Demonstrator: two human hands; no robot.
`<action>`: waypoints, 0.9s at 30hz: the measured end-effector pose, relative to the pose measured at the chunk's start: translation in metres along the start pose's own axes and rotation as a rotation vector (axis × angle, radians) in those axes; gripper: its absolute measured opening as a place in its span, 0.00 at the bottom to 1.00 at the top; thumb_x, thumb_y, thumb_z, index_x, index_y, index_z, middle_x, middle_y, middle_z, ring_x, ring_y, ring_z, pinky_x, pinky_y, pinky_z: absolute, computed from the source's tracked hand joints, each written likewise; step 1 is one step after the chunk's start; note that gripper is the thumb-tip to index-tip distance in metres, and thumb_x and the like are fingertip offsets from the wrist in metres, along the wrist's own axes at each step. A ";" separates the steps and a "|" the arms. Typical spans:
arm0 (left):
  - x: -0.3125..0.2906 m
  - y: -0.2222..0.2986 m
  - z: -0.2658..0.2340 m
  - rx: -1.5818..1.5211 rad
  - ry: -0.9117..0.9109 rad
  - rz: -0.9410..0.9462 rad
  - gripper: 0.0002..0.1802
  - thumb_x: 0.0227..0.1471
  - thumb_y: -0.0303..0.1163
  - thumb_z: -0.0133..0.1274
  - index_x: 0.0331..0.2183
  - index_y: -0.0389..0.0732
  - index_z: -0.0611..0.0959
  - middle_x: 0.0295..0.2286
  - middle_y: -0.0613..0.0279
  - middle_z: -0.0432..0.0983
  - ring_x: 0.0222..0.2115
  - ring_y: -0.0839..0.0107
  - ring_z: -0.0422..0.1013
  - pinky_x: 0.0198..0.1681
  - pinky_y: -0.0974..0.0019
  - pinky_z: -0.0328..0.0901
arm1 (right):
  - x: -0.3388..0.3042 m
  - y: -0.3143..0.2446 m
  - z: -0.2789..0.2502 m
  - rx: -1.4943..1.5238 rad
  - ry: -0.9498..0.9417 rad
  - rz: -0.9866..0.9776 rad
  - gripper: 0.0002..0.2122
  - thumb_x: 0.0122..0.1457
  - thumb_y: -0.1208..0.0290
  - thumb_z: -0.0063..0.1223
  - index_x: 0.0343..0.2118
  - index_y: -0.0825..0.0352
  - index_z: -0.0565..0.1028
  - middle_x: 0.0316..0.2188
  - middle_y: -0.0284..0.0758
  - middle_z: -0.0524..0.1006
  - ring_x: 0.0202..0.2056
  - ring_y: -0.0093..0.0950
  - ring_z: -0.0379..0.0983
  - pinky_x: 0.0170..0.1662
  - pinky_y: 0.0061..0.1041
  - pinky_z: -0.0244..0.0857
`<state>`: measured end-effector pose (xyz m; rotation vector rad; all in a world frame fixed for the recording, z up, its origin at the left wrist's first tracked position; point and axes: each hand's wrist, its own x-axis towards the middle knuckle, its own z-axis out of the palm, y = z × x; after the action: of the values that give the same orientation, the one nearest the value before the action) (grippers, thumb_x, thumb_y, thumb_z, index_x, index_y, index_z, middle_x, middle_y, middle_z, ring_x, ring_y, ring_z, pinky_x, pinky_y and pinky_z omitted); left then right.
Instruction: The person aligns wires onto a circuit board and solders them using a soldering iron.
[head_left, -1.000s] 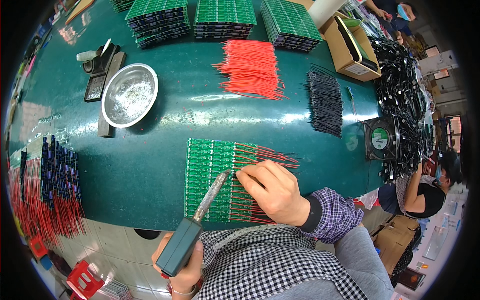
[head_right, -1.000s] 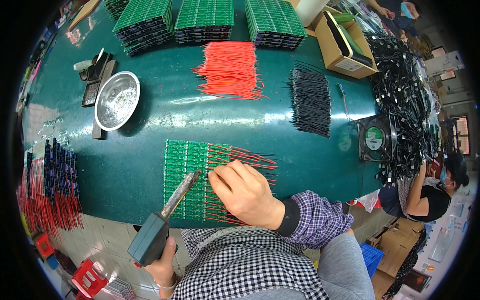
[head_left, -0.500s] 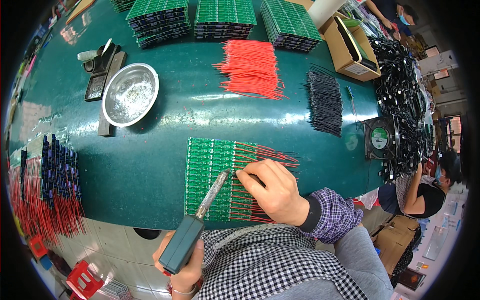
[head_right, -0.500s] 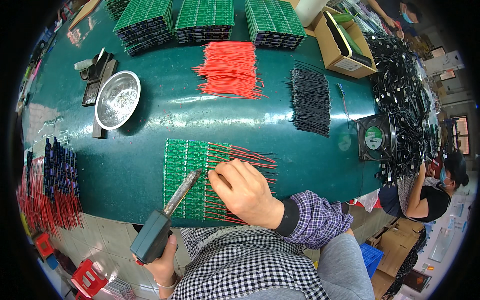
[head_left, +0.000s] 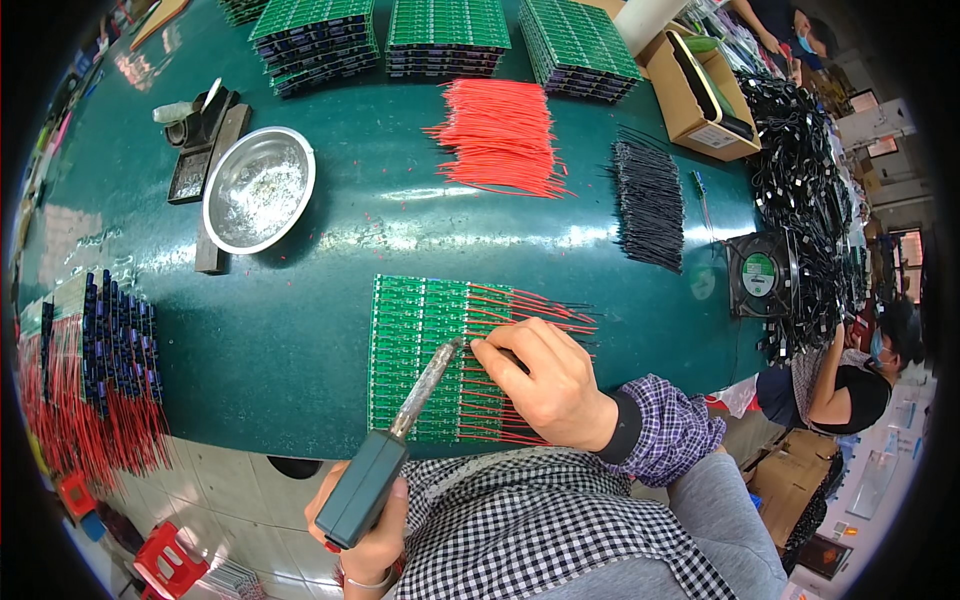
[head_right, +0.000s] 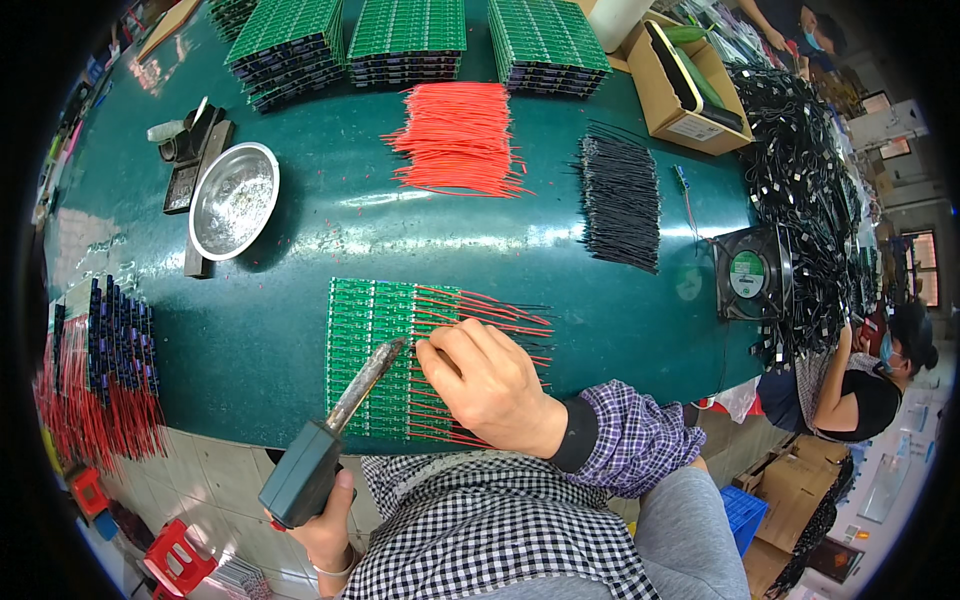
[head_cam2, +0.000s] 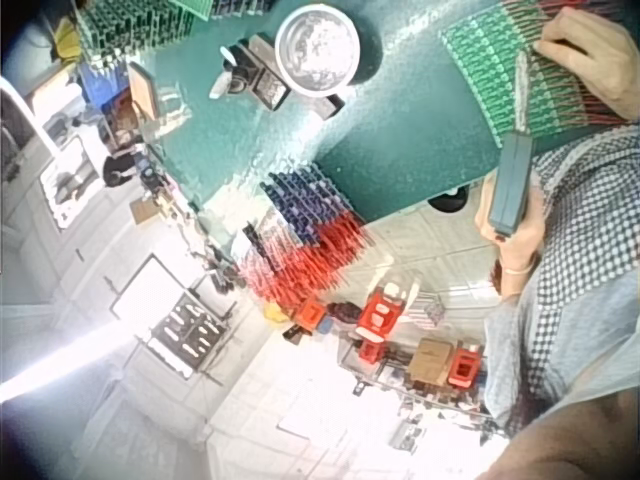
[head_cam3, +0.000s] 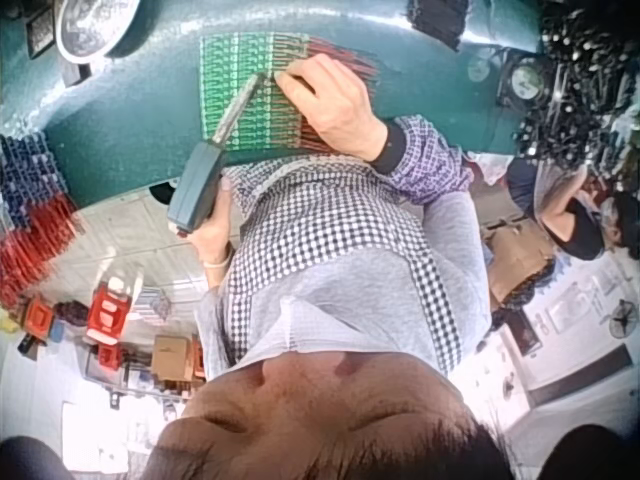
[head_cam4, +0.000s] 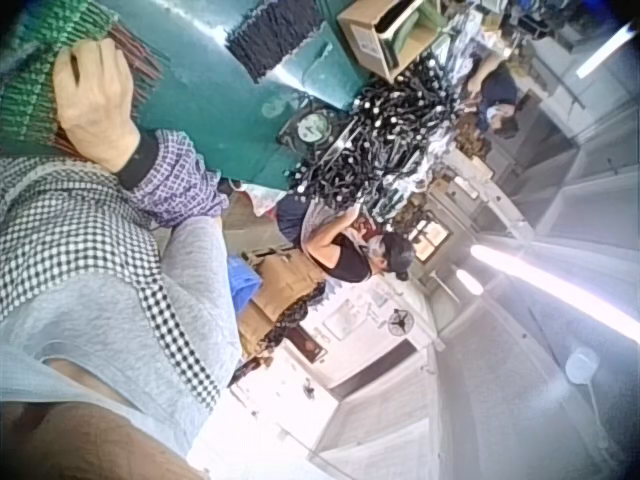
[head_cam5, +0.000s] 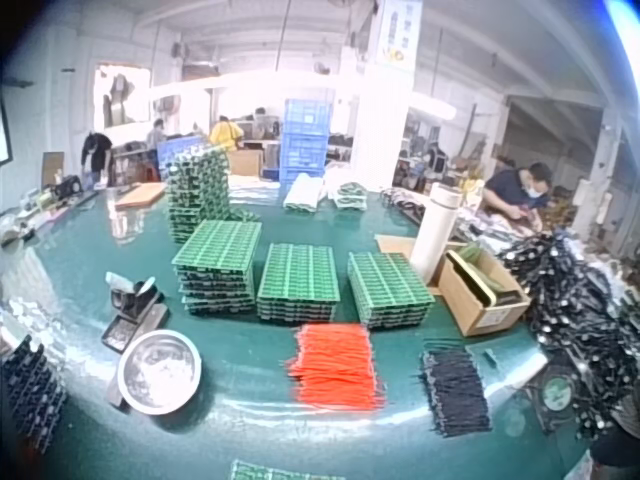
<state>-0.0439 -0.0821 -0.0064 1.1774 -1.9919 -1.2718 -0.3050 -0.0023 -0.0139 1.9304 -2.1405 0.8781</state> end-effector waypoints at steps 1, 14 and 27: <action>-0.002 -0.003 -0.001 -0.036 -0.003 -0.037 0.22 0.41 0.24 0.73 0.41 0.31 0.85 0.33 0.58 0.82 0.31 0.72 0.76 0.36 0.69 0.69 | 0.000 0.000 0.000 0.000 -0.002 0.000 0.16 0.44 0.78 0.60 0.39 0.74 0.81 0.34 0.38 0.78 0.33 0.31 0.76 0.33 0.27 0.73; -0.001 0.000 0.001 -0.058 0.003 -0.021 0.21 0.42 0.22 0.72 0.41 0.30 0.84 0.35 0.57 0.82 0.32 0.71 0.77 0.38 0.69 0.70 | -0.001 -0.002 0.000 -0.011 -0.019 0.022 0.15 0.45 0.78 0.60 0.38 0.74 0.80 0.35 0.39 0.77 0.33 0.32 0.76 0.34 0.29 0.72; -0.001 0.001 0.001 -0.024 0.095 -0.007 0.14 0.39 0.22 0.67 0.33 0.28 0.85 0.29 0.49 0.81 0.24 0.62 0.77 0.28 0.65 0.70 | -0.005 -0.002 0.001 0.030 0.014 -0.048 0.14 0.47 0.77 0.61 0.38 0.73 0.79 0.35 0.38 0.78 0.34 0.31 0.75 0.33 0.27 0.69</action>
<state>-0.0450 -0.0803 -0.0059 1.2108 -1.9008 -1.2174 -0.3023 0.0017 -0.0164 1.9752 -2.0752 0.9173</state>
